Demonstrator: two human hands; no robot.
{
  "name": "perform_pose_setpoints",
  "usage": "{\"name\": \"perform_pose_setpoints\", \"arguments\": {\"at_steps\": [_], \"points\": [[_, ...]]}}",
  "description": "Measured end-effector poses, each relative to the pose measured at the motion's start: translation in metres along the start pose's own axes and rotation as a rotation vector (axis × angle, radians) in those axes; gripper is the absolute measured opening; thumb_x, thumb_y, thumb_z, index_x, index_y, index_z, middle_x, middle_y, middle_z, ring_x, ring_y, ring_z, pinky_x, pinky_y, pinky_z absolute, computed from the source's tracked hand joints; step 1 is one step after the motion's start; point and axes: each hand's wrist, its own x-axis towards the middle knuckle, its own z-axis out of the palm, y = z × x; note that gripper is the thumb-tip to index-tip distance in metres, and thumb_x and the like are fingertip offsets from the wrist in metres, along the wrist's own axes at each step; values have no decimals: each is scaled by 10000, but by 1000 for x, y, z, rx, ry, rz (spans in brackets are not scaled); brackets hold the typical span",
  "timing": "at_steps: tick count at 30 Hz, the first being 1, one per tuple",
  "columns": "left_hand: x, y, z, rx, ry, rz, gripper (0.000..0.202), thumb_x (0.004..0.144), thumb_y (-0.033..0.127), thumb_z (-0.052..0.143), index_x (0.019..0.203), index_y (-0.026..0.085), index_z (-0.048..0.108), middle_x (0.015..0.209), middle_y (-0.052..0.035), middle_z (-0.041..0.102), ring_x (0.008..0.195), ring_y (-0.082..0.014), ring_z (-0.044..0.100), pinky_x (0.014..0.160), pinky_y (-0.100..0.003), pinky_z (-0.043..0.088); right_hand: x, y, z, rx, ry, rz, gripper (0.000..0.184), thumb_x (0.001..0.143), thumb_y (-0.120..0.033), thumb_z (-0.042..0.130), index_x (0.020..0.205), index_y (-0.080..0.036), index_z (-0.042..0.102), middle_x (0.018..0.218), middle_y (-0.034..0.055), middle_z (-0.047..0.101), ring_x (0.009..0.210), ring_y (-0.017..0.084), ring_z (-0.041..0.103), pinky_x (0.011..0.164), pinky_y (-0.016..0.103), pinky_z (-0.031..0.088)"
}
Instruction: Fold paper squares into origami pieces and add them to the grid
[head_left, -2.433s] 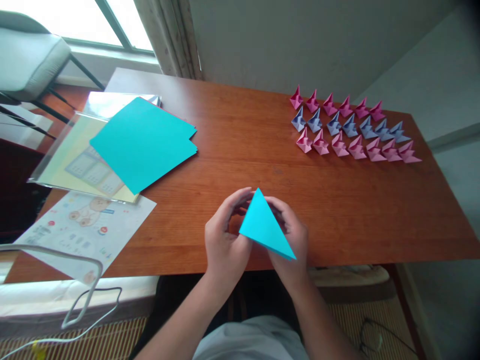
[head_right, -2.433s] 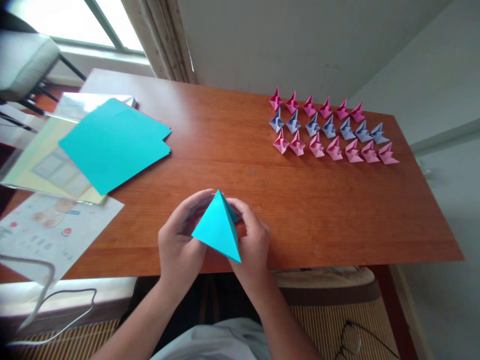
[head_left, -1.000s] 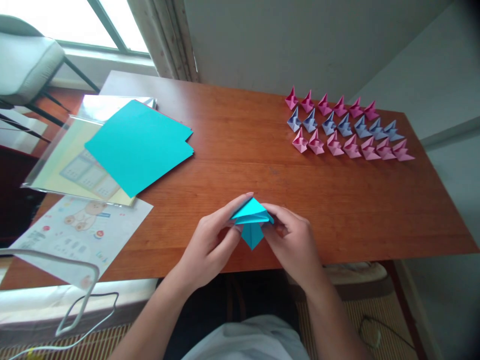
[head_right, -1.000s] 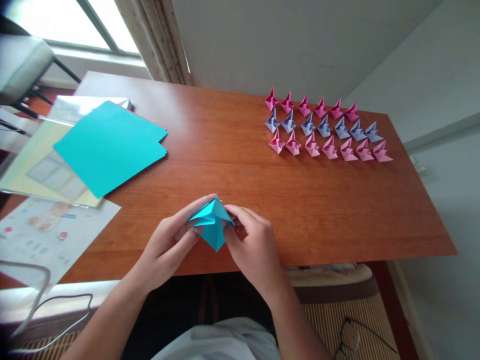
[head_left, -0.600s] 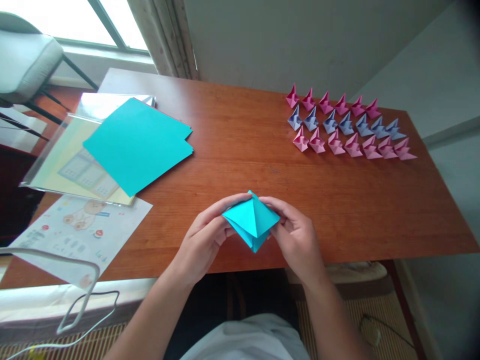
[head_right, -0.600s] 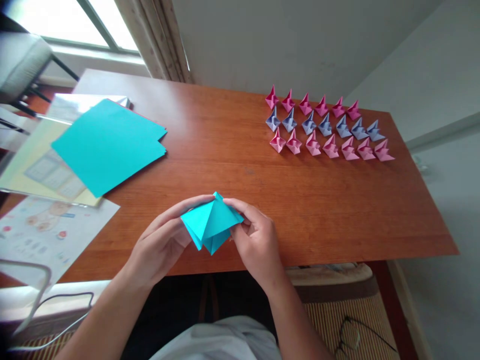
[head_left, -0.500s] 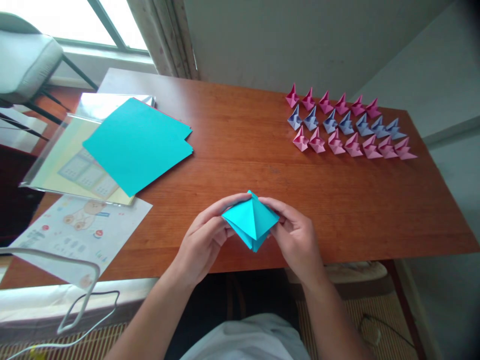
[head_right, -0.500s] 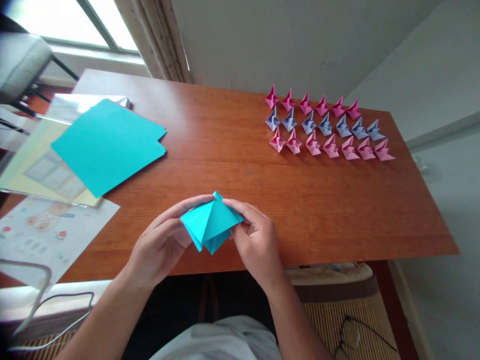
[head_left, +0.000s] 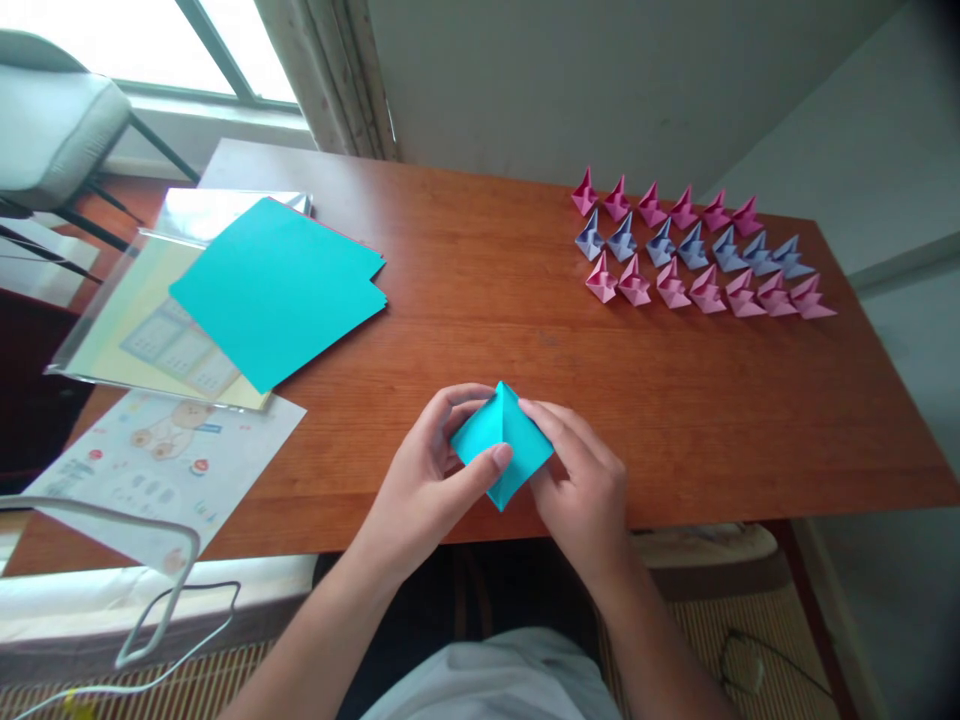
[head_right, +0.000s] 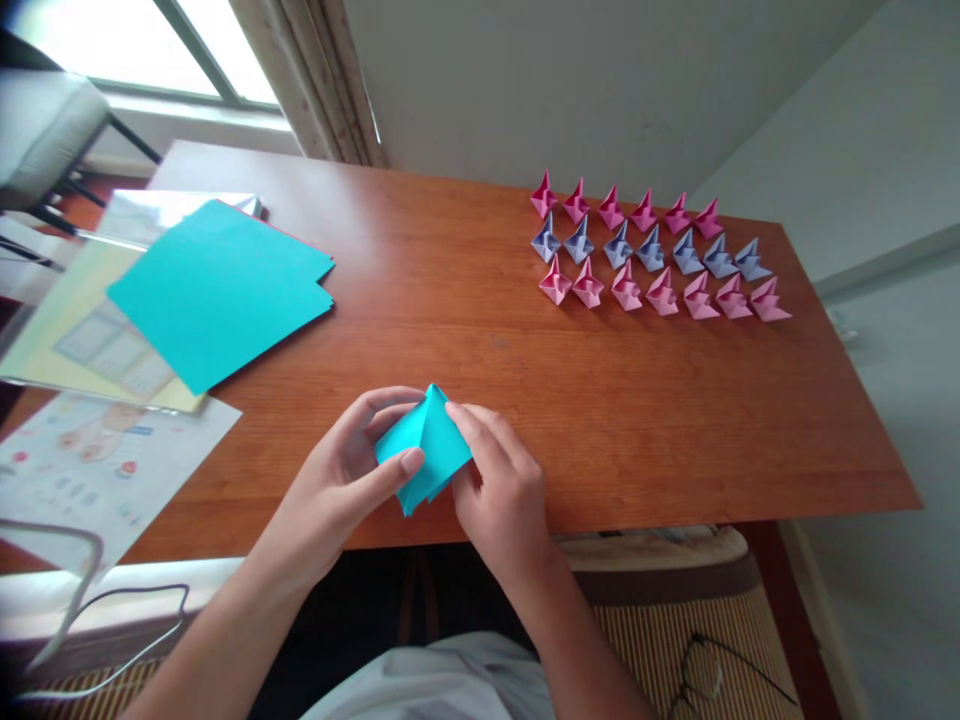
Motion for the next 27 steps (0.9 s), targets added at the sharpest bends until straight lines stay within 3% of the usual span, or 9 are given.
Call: {"name": "perform_pose_setpoints", "arguments": {"at_steps": [5,9,12,17,23,27], "points": [[0,-6,-2,40,9,33,526,846,327,790,1313,222,571,1180,-74,665,928,-165,630,734,-219,554,1,1,-4,110,-28,48,491,857,-44,544,1263,-291,669,1240,49,730,1176,231,686,1020,392,574],[-1,-13,-5,214,70,139,488,860,282,765,1309,243,577,1209,-71,670,1022,-199,655,810,-257,555,0,5,-7,303,-74,137,557,826,-46,513,1315,-283,637,1297,58,704,1204,245,669,1028,427,569],[-3,-15,-6,401,83,249,460,869,210,727,1302,255,578,1247,-71,683,1139,-228,651,914,-293,530,3,8,-10,433,-109,212,450,886,-129,540,1294,-280,651,1272,61,719,1155,242,690,992,423,584],[-6,-10,-3,583,20,282,523,838,134,699,1315,259,527,1162,-41,729,1033,-193,712,868,-269,542,14,7,-16,484,-143,277,267,918,-315,685,1181,-280,710,1165,47,748,1044,220,709,915,365,597],[-8,-7,-1,631,-21,333,491,849,117,670,1299,256,528,1182,-34,744,1013,-172,731,847,-241,558,20,7,-16,541,-221,254,143,913,-309,712,1049,-278,744,1039,19,736,953,187,687,846,314,575],[-9,-5,-1,640,-9,378,355,882,190,693,1223,227,603,1167,-50,751,1009,-183,728,867,-254,560,19,8,-18,540,-212,245,135,914,-307,714,1039,-277,756,1029,20,741,947,188,685,829,311,571]]}}
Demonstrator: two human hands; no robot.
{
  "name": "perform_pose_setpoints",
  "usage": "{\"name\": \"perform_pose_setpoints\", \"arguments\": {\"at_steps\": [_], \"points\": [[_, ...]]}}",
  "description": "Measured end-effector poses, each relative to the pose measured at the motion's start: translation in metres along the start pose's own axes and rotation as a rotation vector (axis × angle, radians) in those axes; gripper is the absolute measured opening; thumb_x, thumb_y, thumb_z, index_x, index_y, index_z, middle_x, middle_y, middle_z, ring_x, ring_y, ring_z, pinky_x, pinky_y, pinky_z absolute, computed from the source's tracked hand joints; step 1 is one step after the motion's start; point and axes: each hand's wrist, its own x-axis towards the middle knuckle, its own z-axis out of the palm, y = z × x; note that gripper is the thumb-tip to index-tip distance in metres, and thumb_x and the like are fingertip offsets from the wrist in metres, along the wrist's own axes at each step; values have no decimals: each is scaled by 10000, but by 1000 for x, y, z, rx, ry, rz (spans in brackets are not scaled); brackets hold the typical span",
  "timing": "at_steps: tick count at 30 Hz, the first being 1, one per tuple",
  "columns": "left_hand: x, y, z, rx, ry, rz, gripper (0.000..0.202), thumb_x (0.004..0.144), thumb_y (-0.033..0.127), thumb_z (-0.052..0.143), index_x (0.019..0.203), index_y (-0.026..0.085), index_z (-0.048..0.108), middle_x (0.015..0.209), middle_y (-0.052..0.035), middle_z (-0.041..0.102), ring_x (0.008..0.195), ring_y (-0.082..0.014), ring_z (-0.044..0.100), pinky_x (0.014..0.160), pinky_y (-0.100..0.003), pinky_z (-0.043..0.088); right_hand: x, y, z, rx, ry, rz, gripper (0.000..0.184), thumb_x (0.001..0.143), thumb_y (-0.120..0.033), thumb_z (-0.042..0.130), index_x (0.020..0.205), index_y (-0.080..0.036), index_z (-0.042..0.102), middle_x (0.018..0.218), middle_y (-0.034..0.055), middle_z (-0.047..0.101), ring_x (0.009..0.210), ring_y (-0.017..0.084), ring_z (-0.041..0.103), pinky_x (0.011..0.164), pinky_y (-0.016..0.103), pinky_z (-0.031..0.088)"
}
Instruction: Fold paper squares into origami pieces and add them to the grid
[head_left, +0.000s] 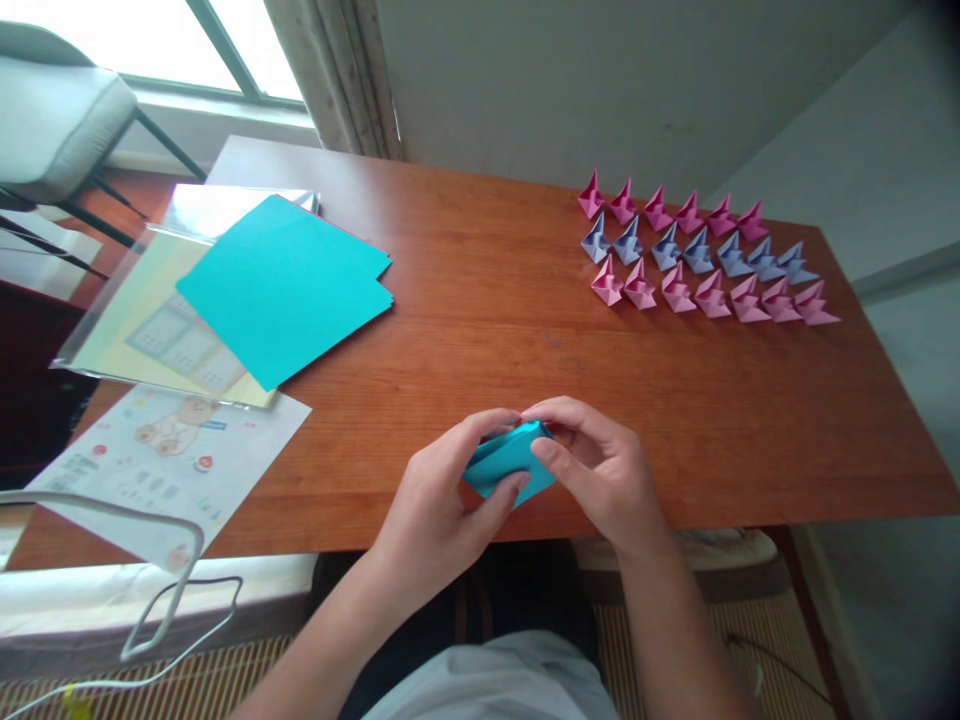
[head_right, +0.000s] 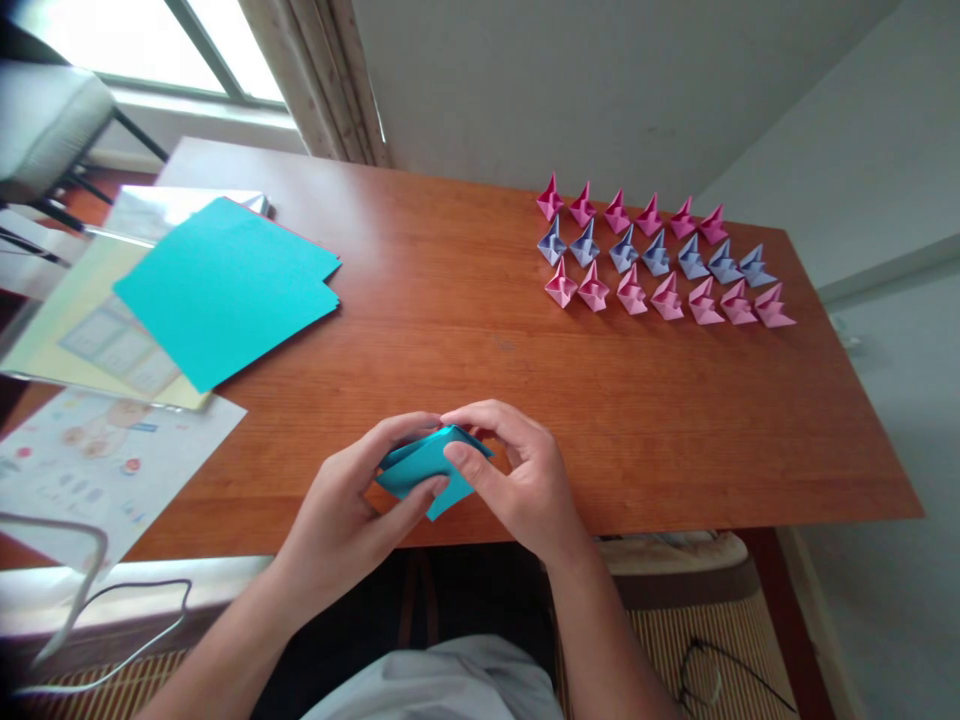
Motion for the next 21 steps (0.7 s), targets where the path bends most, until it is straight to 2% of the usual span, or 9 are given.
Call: {"name": "perform_pose_setpoints", "arguments": {"at_steps": [4,11,21], "points": [[-1,1,-1,-21,46,9,262,907,211,694,1164,210,644,1092,-43,768,946,-161,732,819,-225,561,-2,-1,-2,11,7,-24,146,917,-289,713,1055,-284,762,1047,20,748,983,196,690,869,326,573],[-3,0,3,58,141,155,230,905,138,687,1126,196,665,1057,-35,775,939,-137,731,857,-202,552,-5,-2,-3,48,12,-33,198,920,-241,715,1104,-303,754,1086,10,743,1030,193,674,923,325,551],[-4,-1,-5,-22,116,123,268,931,209,687,1196,174,677,1148,-61,781,1033,-146,743,914,-183,558,-6,-1,-5,160,7,56,166,930,-279,717,1084,-315,769,1079,0,745,1013,174,687,899,282,555]]}}
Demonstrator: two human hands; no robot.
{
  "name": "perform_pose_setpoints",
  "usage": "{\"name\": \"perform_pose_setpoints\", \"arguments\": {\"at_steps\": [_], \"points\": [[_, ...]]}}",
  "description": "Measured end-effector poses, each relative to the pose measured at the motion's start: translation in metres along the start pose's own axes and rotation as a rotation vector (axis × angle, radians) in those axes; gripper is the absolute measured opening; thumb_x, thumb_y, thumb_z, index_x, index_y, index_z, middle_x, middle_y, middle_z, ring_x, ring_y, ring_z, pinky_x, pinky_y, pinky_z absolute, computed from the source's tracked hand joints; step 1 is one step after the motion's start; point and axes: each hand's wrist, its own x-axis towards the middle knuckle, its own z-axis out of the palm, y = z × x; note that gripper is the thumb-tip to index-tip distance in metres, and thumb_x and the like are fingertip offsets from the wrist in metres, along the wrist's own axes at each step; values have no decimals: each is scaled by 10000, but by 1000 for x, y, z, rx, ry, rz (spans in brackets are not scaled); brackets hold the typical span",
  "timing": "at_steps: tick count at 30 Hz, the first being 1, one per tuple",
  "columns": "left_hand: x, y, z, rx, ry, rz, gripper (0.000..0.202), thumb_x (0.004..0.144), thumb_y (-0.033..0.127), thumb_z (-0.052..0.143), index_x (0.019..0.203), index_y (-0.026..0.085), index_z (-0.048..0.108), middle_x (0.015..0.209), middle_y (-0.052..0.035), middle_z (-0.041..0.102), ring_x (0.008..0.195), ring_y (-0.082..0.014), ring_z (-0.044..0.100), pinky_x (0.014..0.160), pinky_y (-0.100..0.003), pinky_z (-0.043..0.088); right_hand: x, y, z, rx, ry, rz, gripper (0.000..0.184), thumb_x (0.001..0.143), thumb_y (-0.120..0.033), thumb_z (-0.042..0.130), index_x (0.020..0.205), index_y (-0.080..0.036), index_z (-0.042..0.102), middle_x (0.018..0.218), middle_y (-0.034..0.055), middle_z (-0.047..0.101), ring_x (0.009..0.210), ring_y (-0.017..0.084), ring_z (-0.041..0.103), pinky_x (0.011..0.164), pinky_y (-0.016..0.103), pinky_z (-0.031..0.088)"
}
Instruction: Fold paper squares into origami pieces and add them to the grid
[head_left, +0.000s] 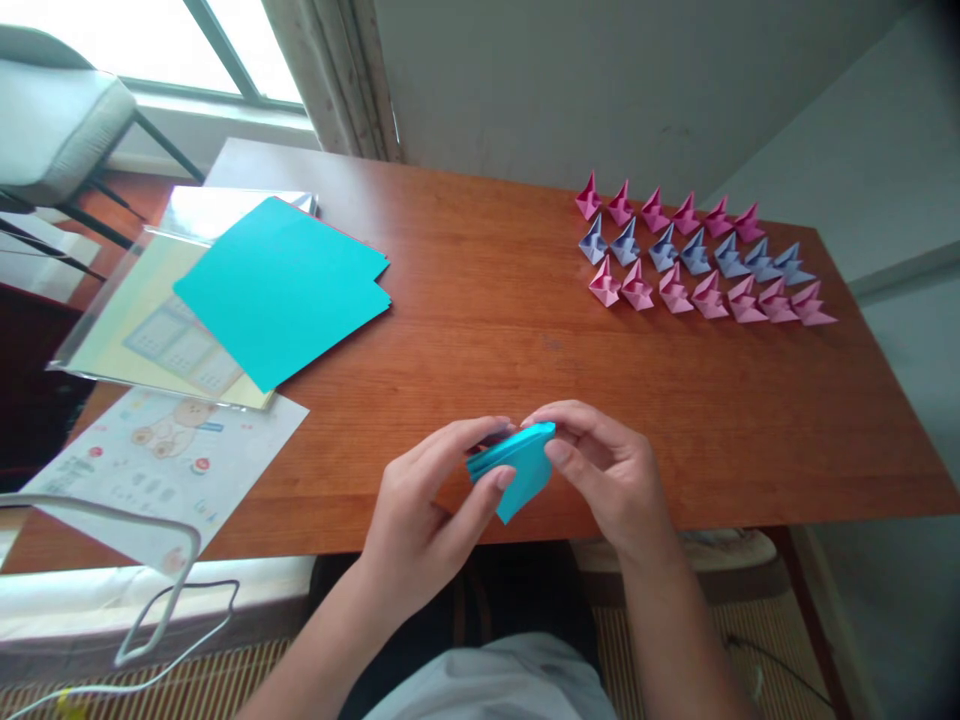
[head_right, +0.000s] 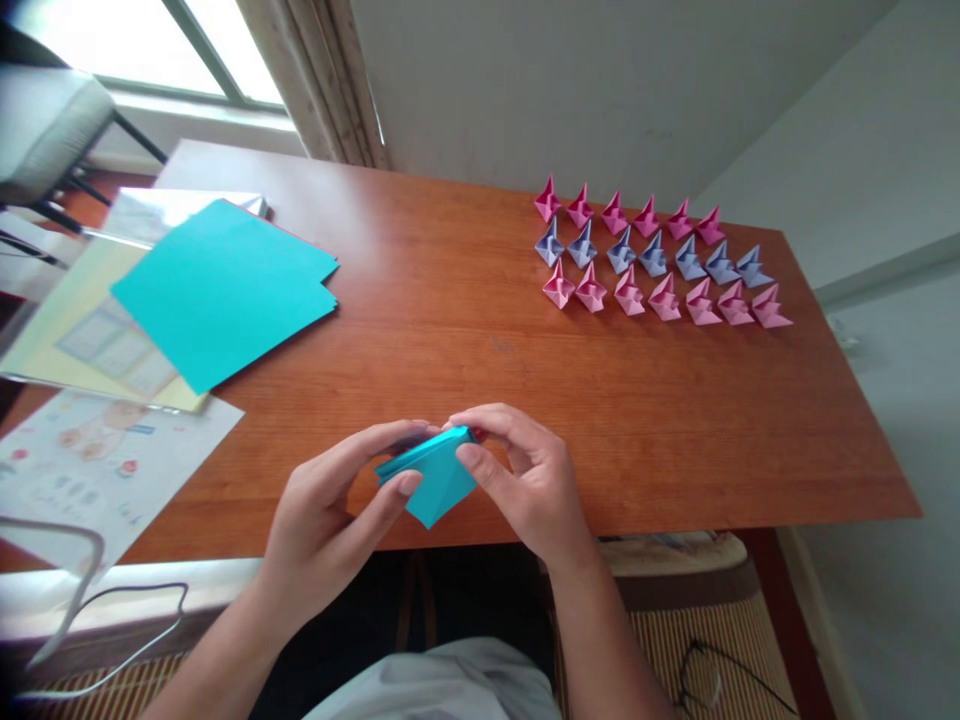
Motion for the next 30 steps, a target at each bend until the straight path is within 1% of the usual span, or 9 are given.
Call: {"name": "perform_pose_setpoints", "arguments": {"at_steps": [3,5,8,11,14,16,22,30], "points": [[0,-1,-1,50,4,50,241,910,188,713,1149,169,695,1090,-50,791,973,-133,749,888,-167,560,0,-1,1,-1,-10,-14,163,932,-269,716,1077,-316,774,1069,-6,749,1015,161,684,900,261,551],[-1,-1,1,94,31,97,216,898,158,719,1114,165,706,1055,-47,794,943,-131,751,877,-171,565,0,-1,1,-9,-12,-22,155,935,-265,712,1068,-311,776,1062,-5,752,1014,163,684,904,266,550],[-3,-1,3,162,85,151,195,889,116,714,1079,162,722,1044,-56,797,946,-150,755,879,-209,580,0,-3,0,-48,-10,-31,168,941,-262,703,1085,-313,773,1079,-3,755,1031,173,684,925,288,544],[-6,1,4,207,106,195,186,886,86,706,1052,163,736,1036,-59,801,944,-161,758,878,-243,589,-1,-5,-2,-110,-13,-67,185,941,-250,701,1096,-321,773,1097,-3,758,1067,186,680,961,313,534],[-6,3,2,211,102,206,199,883,55,698,1043,165,743,1033,-55,804,939,-157,760,871,-245,592,-1,-7,-4,-153,-13,-113,206,929,-223,715,1093,-332,774,1093,-12,767,1073,187,684,972,323,534],[-6,3,1,199,96,209,223,882,38,693,1060,162,743,1043,-59,804,952,-158,759,871,-249,596,-1,-9,-4,-164,-15,-135,226,919,-207,727,1095,-341,773,1086,-21,770,1050,179,690,952,315,542],[-9,4,-1,175,98,235,277,883,17,682,1109,168,736,1072,-62,804,983,-169,757,880,-279,611,-2,-11,-4,-172,-8,-170,243,907,-184,742,1088,-342,776,1065,-31,778,1020,163,700,915,290,551],[-8,5,2,158,126,234,286,870,-10,683,1101,148,742,1086,-72,806,1007,-169,758,906,-273,610,-1,-12,-2,-152,9,-210,268,899,-156,745,1089,-341,781,1051,-29,781,999,158,706,890,287,561]]}}
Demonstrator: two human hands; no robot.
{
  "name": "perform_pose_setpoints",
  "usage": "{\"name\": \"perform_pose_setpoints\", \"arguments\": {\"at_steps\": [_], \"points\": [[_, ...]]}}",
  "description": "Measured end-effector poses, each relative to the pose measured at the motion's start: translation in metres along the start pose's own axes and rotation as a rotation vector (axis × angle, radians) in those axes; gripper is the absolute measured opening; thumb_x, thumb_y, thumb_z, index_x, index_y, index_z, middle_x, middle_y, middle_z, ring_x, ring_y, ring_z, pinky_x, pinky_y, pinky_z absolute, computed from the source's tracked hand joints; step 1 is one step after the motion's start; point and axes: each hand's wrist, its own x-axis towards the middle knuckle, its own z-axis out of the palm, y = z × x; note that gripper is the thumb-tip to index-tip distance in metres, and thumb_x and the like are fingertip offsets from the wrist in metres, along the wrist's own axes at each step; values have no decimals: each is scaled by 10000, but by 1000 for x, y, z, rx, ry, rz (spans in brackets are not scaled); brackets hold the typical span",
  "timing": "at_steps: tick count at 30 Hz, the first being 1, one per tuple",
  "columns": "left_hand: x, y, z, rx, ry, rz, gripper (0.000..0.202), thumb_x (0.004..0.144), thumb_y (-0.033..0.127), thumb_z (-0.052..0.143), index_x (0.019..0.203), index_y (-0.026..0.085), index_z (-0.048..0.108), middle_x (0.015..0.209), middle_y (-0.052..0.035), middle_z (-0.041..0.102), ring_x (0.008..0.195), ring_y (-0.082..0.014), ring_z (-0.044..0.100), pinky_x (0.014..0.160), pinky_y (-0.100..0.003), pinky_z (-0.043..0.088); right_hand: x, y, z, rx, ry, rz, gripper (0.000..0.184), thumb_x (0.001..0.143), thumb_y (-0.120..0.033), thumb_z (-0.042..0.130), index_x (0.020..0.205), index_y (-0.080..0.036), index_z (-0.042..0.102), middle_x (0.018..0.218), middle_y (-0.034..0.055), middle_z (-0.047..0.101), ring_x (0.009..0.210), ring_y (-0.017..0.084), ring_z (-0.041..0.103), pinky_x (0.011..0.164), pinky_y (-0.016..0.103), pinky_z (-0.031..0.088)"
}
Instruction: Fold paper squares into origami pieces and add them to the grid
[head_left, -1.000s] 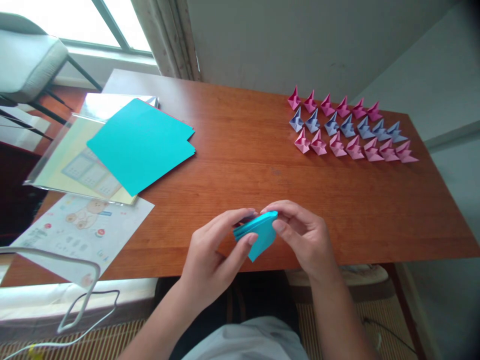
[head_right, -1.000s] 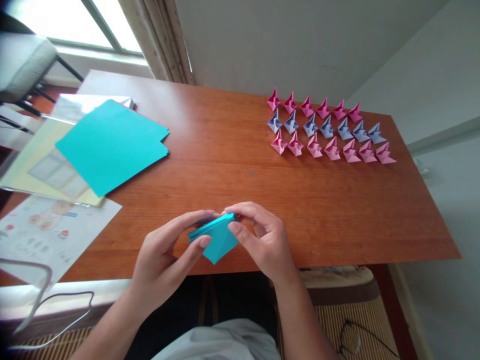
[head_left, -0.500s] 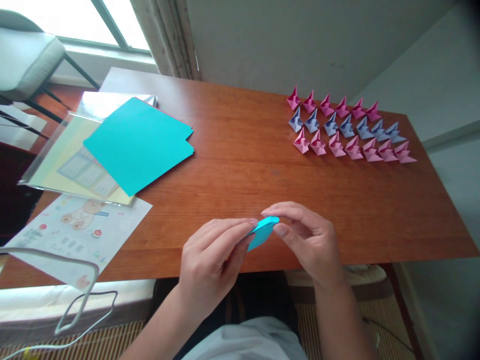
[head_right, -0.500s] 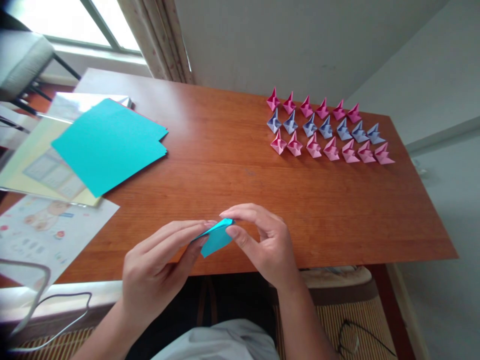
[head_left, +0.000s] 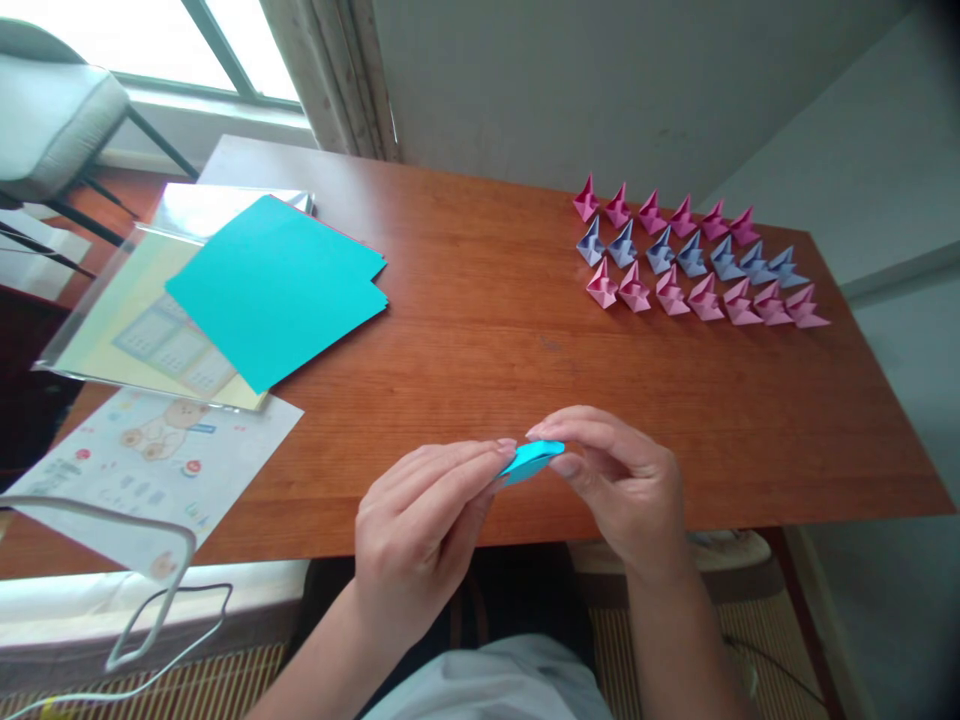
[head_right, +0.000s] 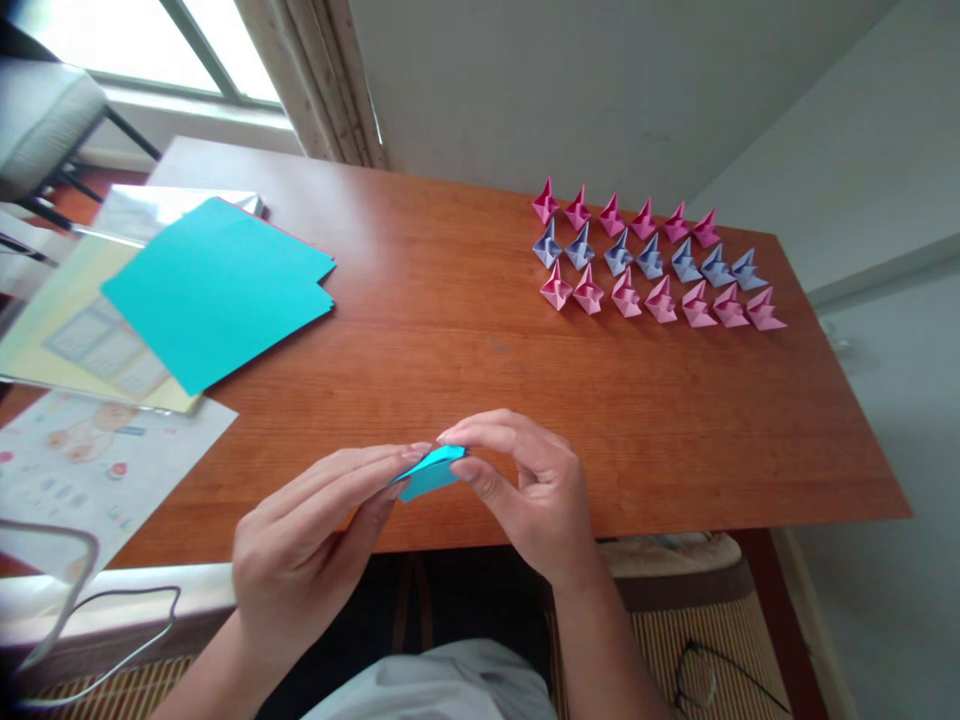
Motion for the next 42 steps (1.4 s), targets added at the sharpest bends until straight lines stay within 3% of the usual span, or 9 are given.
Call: {"name": "perform_pose_setpoints", "arguments": {"at_steps": [7,15,22,26,29,31,36,39,42], "points": [[-3,1,-4,-105,-43,-70,306,906,90,667,1195,180,716,1174,-79,786,1055,-200,755,931,-272,600,0,-1,1,53,32,49,187,915,-211,737,1054,-325,789,1028,-16,779,989,163,696,881,284,558],[-5,-5,-19,-360,-198,-160,453,1027,216,401,1433,220,601,1428,-96,656,1327,-274,614,1106,-400,512,1,7,6,282,29,207,133,936,-266,711,1029,-311,794,1024,10,781,938,174,721,812,280,580],[-8,-5,-22,-411,-234,-247,497,988,169,480,1470,274,543,1429,-104,646,1312,-299,615,1107,-457,515,-1,13,8,392,60,308,121,926,-308,724,1026,-302,791,1012,20,796,891,170,725,769,267,569],[-10,3,-14,-282,-49,-249,518,900,78,607,1395,228,592,1388,-122,627,1298,-289,585,1042,-412,542,-2,14,10,354,86,358,152,912,-378,732,996,-265,788,1019,47,795,869,184,720,733,283,571],[-14,14,-15,-157,184,-214,383,884,32,600,1217,205,678,1158,-77,669,1109,-205,640,935,-313,551,-1,12,11,366,133,387,164,901,-394,742,987,-260,784,1009,46,796,891,188,724,773,293,579],[-18,21,-18,-101,215,-192,322,898,17,567,1124,204,701,1053,-49,683,1009,-165,661,851,-261,552,1,12,12,387,177,401,158,893,-391,753,975,-260,783,996,42,795,913,185,724,810,295,581],[-27,29,-16,-168,2,-290,310,974,127,534,1216,226,701,1153,-51,741,1055,-154,705,909,-226,572,4,11,14,425,261,380,137,881,-382,770,961,-272,782,975,27,788,906,165,713,811,276,580],[-33,28,-7,-283,-58,-445,346,988,197,579,1310,279,678,1270,-52,739,1158,-195,704,1014,-289,565,2,10,15,370,257,359,139,904,-386,742,978,-274,776,1011,32,787,932,178,714,822,296,585],[-36,24,1,-589,-147,-599,424,996,297,602,1420,308,607,1407,-72,673,1279,-252,653,1082,-373,543,-1,8,18,319,203,322,141,919,-381,722,1002,-279,773,1034,35,786,912,182,717,783,291,585]]}}
